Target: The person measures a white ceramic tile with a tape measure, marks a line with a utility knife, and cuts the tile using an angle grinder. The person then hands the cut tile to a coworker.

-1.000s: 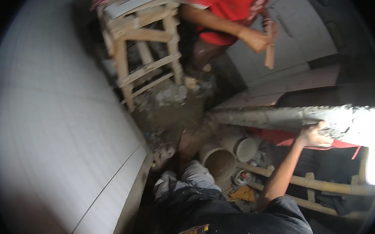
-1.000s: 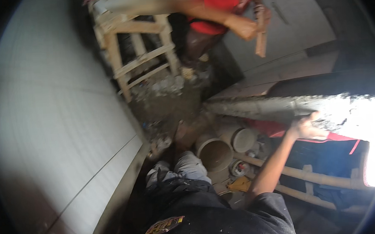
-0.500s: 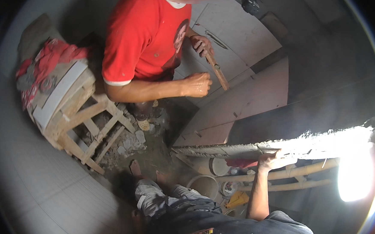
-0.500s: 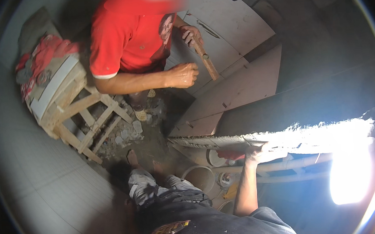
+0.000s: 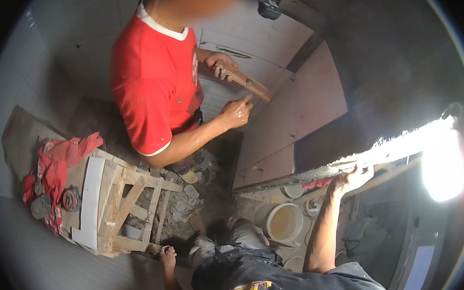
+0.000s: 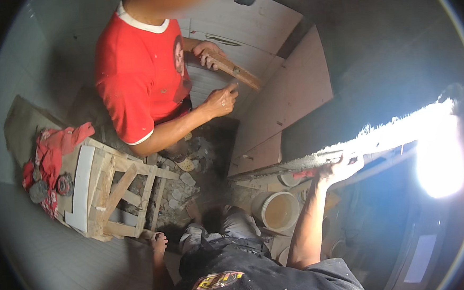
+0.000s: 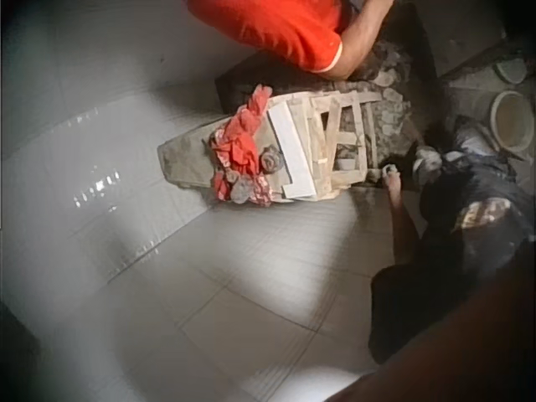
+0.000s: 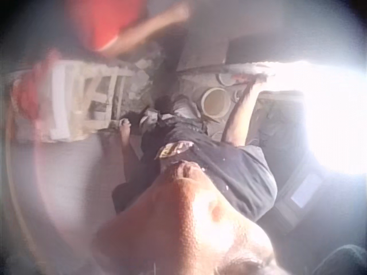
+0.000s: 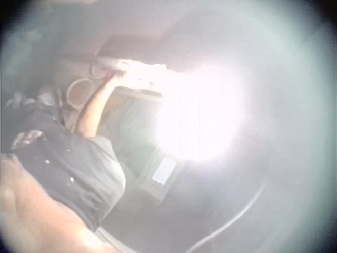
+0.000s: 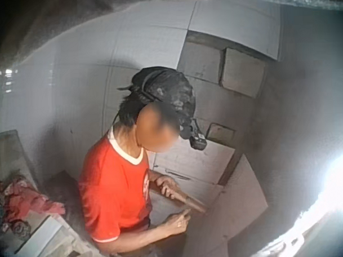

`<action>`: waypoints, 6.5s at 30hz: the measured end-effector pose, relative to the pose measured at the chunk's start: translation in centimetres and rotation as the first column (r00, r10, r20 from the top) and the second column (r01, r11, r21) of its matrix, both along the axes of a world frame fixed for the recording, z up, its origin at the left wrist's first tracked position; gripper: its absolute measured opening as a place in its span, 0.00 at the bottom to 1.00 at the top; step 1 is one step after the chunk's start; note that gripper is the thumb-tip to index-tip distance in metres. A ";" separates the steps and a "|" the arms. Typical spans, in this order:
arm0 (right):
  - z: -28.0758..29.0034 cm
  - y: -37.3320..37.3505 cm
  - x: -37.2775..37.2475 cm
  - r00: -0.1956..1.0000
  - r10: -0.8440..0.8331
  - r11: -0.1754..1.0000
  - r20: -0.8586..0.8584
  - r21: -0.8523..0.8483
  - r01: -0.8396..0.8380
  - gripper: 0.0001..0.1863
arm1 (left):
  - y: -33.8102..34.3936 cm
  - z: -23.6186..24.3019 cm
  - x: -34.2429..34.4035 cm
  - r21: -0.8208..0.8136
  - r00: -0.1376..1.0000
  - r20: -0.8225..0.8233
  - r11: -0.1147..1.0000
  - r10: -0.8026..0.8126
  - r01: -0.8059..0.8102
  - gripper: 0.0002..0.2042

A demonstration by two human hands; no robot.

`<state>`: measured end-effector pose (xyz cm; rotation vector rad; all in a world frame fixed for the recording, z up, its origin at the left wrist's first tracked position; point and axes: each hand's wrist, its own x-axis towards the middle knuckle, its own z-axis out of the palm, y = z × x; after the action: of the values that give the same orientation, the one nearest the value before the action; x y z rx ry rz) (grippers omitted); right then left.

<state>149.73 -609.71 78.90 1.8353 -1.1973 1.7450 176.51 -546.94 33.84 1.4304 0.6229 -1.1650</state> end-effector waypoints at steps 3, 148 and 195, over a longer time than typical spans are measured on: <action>2.6 4.0 3.4 0.895 0.274 0.937 0.352 0.111 -0.331 0.32 | -1.5 3.5 2.3 0.014 0.999 -0.020 0.999 -0.033 0.033 0.15; 5.3 7.3 4.3 0.994 0.072 0.911 0.088 0.399 -0.101 0.70 | -12.9 -2.5 12.3 0.044 0.645 -0.107 0.644 -0.757 0.763 0.20; 4.1 6.9 3.9 0.992 0.060 0.890 0.114 0.444 -0.105 0.66 | -10.5 0.1 9.6 0.770 -0.601 0.282 -0.198 -0.748 0.607 0.16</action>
<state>153.61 -602.82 82.98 2.0964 -1.7041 1.7224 186.12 -557.43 33.91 2.4175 -1.8611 -1.1544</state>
